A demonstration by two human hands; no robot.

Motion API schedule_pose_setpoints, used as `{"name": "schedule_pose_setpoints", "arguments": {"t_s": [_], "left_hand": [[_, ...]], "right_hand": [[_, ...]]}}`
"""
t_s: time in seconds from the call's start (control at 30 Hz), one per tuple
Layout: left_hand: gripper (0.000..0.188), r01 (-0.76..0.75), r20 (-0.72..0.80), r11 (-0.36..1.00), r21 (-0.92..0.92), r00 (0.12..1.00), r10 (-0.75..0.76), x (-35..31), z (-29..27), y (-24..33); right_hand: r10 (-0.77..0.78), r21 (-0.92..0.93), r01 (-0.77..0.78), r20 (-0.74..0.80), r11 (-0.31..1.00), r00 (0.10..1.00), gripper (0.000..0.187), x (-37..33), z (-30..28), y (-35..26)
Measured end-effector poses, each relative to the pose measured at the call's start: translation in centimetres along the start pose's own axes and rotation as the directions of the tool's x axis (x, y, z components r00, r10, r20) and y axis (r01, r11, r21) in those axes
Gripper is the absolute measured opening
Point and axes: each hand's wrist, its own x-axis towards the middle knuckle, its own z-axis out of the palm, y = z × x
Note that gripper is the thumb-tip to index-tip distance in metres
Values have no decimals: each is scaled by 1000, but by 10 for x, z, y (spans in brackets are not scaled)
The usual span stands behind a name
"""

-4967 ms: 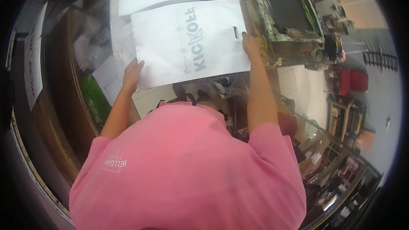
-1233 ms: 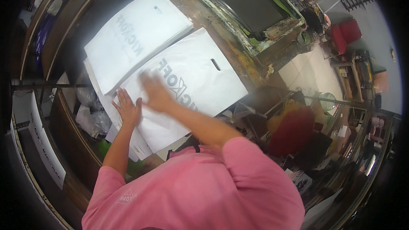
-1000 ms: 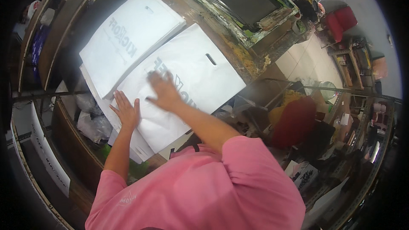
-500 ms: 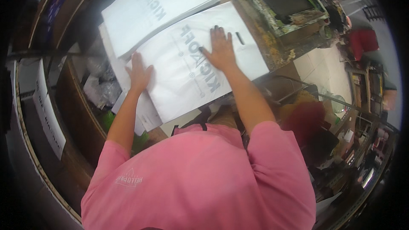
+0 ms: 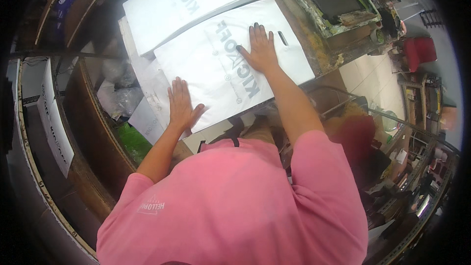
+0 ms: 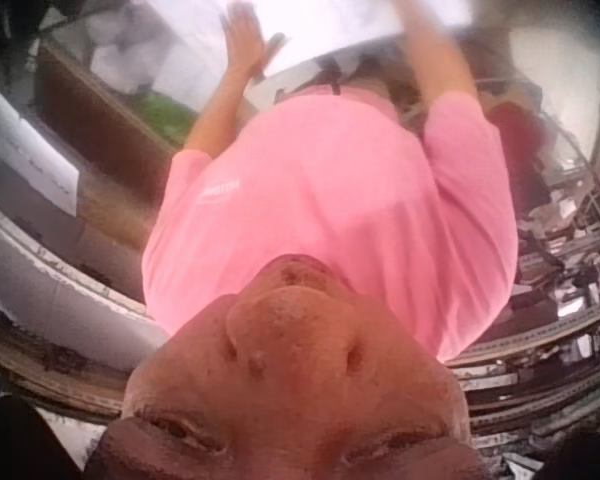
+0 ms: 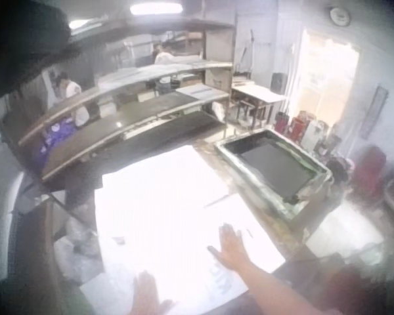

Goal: The person organizes white plastic bags on a wooden table, including counting them and rolling a stack into a bundle before placing the bundle onto a shelf.

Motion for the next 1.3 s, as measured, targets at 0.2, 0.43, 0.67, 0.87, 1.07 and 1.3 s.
{"name": "schedule_pose_setpoints", "arguments": {"t_s": [0.2, 0.43, 0.67, 0.87, 1.07, 1.3], "left_hand": [[126, 48, 62, 998, 38, 997, -50, 5, -7, 12], [127, 74, 50, 997, 16, 996, -75, 4, -2, 10], [126, 81, 83, 995, 57, 993, -86, 5, 0, 8], [132, 80, 60, 996, 41, 995, -82, 4, -5, 14], [132, 86, 65, 996, 35, 994, -89, 7, -7, 17], [132, 66, 29, 985, 161, 997, -71, 4, 10, 7]], "right_hand": [[25, 89, -27, 24, 996, 999, 89, 5, 6, 8], [94, 500, -30, -104, 866, 990, 90, -18, -20, -157], [-266, 415, 234, 20, 879, 964, 85, -53, 0, -181], [82, 208, -70, -45, 976, 996, 84, -33, -7, -32], [142, -67, -144, -31, 987, 989, 86, -39, -13, -33], [-285, 483, 196, 116, 853, 952, 93, -94, -14, -152]]}}
